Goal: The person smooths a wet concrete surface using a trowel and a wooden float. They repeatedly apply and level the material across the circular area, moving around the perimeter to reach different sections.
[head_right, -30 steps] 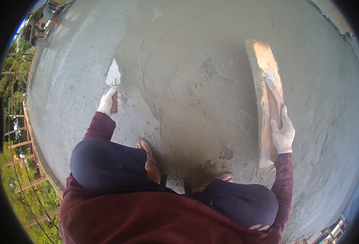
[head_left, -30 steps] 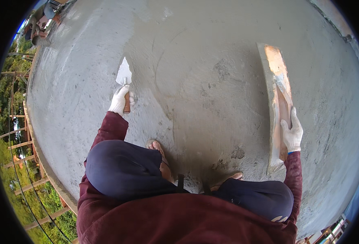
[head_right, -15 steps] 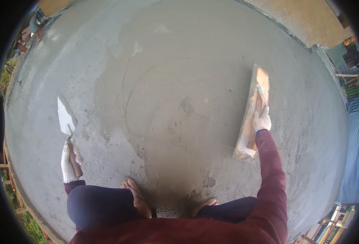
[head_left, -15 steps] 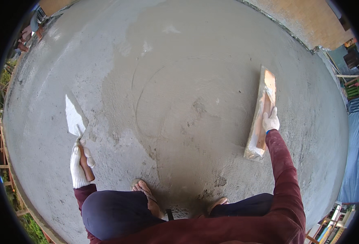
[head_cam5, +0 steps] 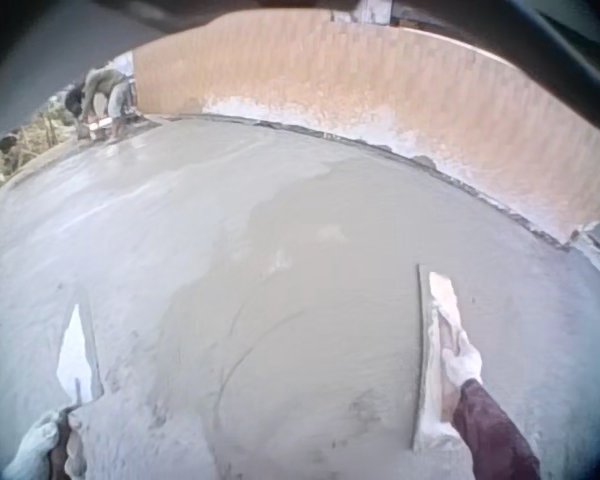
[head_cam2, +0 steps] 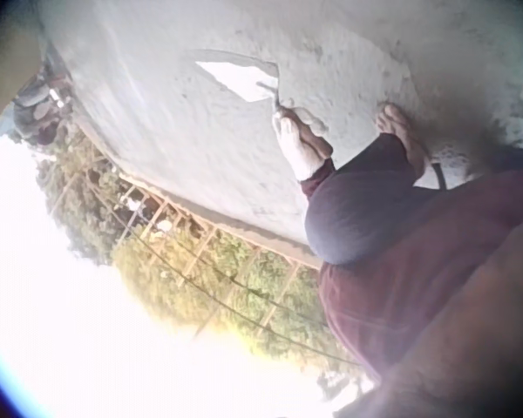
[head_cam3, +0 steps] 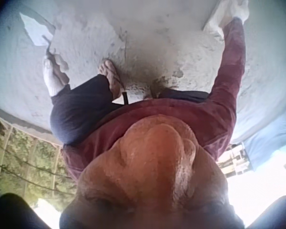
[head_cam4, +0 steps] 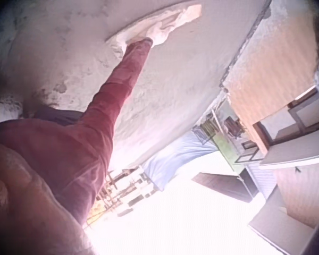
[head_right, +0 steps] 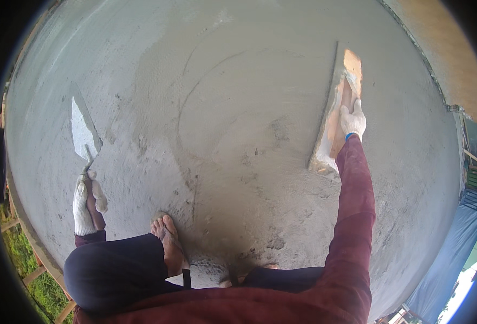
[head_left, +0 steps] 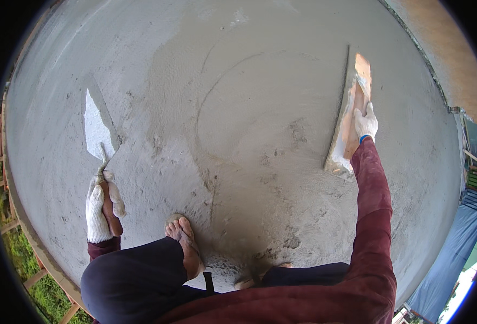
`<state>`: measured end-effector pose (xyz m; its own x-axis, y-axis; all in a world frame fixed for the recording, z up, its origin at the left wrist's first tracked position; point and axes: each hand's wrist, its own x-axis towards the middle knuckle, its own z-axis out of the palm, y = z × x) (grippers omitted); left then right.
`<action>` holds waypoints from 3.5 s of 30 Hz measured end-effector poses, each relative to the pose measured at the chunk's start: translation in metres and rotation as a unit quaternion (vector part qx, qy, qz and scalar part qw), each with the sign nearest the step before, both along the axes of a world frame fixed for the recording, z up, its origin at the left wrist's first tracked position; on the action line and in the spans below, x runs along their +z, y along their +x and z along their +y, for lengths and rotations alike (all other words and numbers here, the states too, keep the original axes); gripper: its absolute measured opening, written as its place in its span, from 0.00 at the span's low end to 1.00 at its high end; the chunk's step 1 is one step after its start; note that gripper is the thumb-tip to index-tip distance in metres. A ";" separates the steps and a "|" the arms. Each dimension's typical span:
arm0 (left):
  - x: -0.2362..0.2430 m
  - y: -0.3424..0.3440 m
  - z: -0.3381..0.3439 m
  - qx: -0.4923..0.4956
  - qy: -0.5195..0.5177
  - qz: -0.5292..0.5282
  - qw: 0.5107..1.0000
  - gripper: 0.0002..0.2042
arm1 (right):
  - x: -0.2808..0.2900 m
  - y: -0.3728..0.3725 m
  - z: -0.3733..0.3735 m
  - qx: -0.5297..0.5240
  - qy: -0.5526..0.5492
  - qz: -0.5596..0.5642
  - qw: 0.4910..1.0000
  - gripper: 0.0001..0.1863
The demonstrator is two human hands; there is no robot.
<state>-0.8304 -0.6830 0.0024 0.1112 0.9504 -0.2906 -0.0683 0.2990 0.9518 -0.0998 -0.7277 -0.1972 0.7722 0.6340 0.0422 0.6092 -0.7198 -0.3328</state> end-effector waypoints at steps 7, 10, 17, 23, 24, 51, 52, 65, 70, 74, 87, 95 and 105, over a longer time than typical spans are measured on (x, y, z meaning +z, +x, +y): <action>-0.005 -0.003 -0.013 0.060 -0.071 0.025 0.995 0.28 | 0.006 -0.052 0.142 0.173 0.018 0.026 0.984 0.42; 0.000 -0.005 -0.019 0.069 -0.084 0.017 0.994 0.28 | 0.023 -0.086 0.187 0.239 -0.012 0.039 0.970 0.41; 0.018 -0.002 -0.020 0.063 -0.115 0.041 0.990 0.25 | 0.010 -0.159 0.226 0.397 -0.020 0.132 0.908 0.42; 0.024 -0.009 -0.024 0.078 -0.146 0.097 0.981 0.25 | 0.031 -0.197 0.197 0.492 -0.095 0.253 0.827 0.42; 0.022 -0.011 -0.023 0.071 -0.148 0.086 0.983 0.24 | 0.036 -0.204 0.187 0.505 -0.122 0.267 0.812 0.42; 0.049 0.019 0.007 -0.100 -0.038 0.101 0.989 0.21 | 0.190 -0.138 -0.317 0.152 0.034 0.194 0.968 0.42; 0.060 0.024 0.003 -0.120 -0.002 0.127 0.985 0.22 | 0.185 -0.136 -0.311 0.135 0.070 0.218 0.964 0.42; 0.101 0.209 -0.050 -0.568 0.253 0.213 0.753 0.30 | 0.193 -0.116 -0.262 0.078 0.252 0.355 0.897 0.21; 0.098 0.223 -0.065 -0.587 0.213 0.176 0.761 0.23 | 0.199 -0.130 -0.277 0.094 0.234 0.330 0.910 0.20; 0.071 0.219 -0.029 -0.487 0.189 0.081 0.849 0.26 | 0.206 -0.136 -0.263 0.079 0.253 0.363 0.893 0.20; 0.238 0.029 -0.005 -0.342 -0.017 0.404 0.848 0.15 | 0.302 -0.231 -0.457 -0.294 0.633 0.547 0.462 0.18; 0.450 -0.024 -0.064 -0.343 -0.159 0.489 0.786 0.19 | 0.514 -0.328 -0.796 -0.465 0.766 0.286 0.338 0.18; 0.535 0.221 -0.035 -0.359 0.022 0.409 0.839 0.24 | 0.626 -0.402 -0.897 -0.445 0.855 0.176 0.198 0.20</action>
